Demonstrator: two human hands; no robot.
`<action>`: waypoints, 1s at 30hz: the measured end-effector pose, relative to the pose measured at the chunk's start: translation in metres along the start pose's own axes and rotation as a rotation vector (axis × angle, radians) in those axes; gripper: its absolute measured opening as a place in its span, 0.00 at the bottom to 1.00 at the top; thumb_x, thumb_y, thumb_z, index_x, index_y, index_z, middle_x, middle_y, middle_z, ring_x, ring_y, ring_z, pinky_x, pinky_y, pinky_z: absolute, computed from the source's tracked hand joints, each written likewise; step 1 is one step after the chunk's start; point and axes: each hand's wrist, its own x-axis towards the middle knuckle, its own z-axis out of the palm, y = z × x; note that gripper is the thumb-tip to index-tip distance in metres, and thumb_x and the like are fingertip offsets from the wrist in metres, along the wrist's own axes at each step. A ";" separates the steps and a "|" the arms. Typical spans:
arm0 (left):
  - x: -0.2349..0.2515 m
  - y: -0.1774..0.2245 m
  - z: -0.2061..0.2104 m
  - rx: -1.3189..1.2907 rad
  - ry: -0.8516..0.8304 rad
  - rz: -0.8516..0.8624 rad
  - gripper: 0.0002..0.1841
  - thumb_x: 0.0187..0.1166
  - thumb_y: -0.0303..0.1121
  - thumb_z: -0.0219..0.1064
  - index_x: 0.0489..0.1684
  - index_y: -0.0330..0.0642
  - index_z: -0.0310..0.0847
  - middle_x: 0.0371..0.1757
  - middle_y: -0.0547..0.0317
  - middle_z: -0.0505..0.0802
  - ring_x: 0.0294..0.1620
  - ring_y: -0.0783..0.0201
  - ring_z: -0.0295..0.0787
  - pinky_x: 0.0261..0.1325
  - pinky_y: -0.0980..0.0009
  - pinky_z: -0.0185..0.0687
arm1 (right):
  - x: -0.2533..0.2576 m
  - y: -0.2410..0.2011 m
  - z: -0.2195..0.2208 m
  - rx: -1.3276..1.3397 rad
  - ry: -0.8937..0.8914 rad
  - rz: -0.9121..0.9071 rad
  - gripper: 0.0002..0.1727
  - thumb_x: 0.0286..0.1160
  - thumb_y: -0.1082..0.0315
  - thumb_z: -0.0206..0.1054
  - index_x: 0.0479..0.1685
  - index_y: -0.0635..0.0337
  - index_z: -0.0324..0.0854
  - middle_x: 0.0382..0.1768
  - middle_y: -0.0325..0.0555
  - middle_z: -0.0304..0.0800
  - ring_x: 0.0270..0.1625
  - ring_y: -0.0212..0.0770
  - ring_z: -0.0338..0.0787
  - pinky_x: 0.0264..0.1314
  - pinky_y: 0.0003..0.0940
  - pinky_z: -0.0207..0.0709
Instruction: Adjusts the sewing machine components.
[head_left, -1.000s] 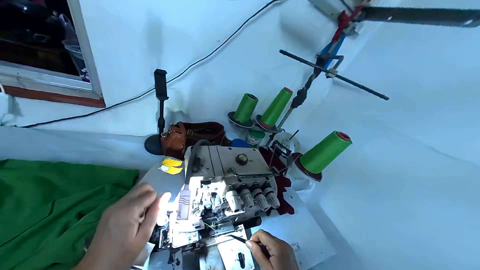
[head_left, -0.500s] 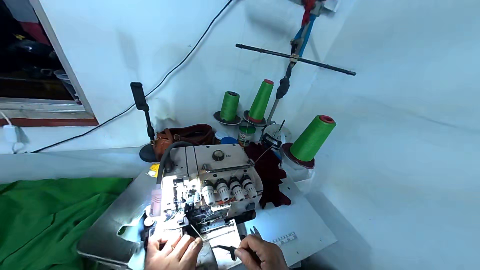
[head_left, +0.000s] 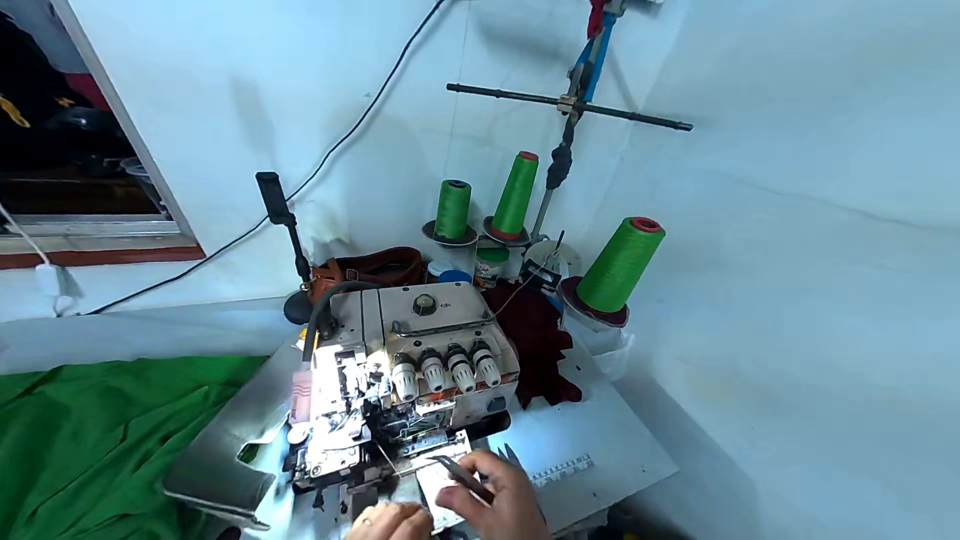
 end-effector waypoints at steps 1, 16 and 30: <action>0.000 0.003 0.005 0.014 -0.006 0.033 0.10 0.82 0.26 0.63 0.40 0.33 0.92 0.41 0.42 0.95 0.42 0.48 0.94 0.51 0.56 0.87 | 0.005 -0.003 0.008 0.032 -0.051 0.029 0.18 0.71 0.57 0.76 0.42 0.65 0.90 0.33 0.44 0.89 0.31 0.31 0.84 0.37 0.31 0.78; 0.019 -0.009 -0.028 -0.064 -0.018 -0.089 0.09 0.80 0.25 0.63 0.34 0.28 0.86 0.32 0.43 0.89 0.36 0.54 0.86 0.46 0.63 0.81 | -0.007 -0.012 0.004 -0.243 0.086 0.130 0.11 0.77 0.69 0.65 0.40 0.71 0.88 0.33 0.54 0.88 0.34 0.46 0.87 0.41 0.44 0.81; 0.016 -0.017 -0.049 0.139 0.222 -0.184 0.11 0.79 0.38 0.68 0.33 0.41 0.91 0.42 0.46 0.86 0.50 0.54 0.82 0.61 0.54 0.72 | 0.024 -0.031 0.061 0.452 -0.171 -0.105 0.10 0.80 0.76 0.62 0.50 0.70 0.87 0.43 0.41 0.93 0.38 0.20 0.87 0.46 0.18 0.82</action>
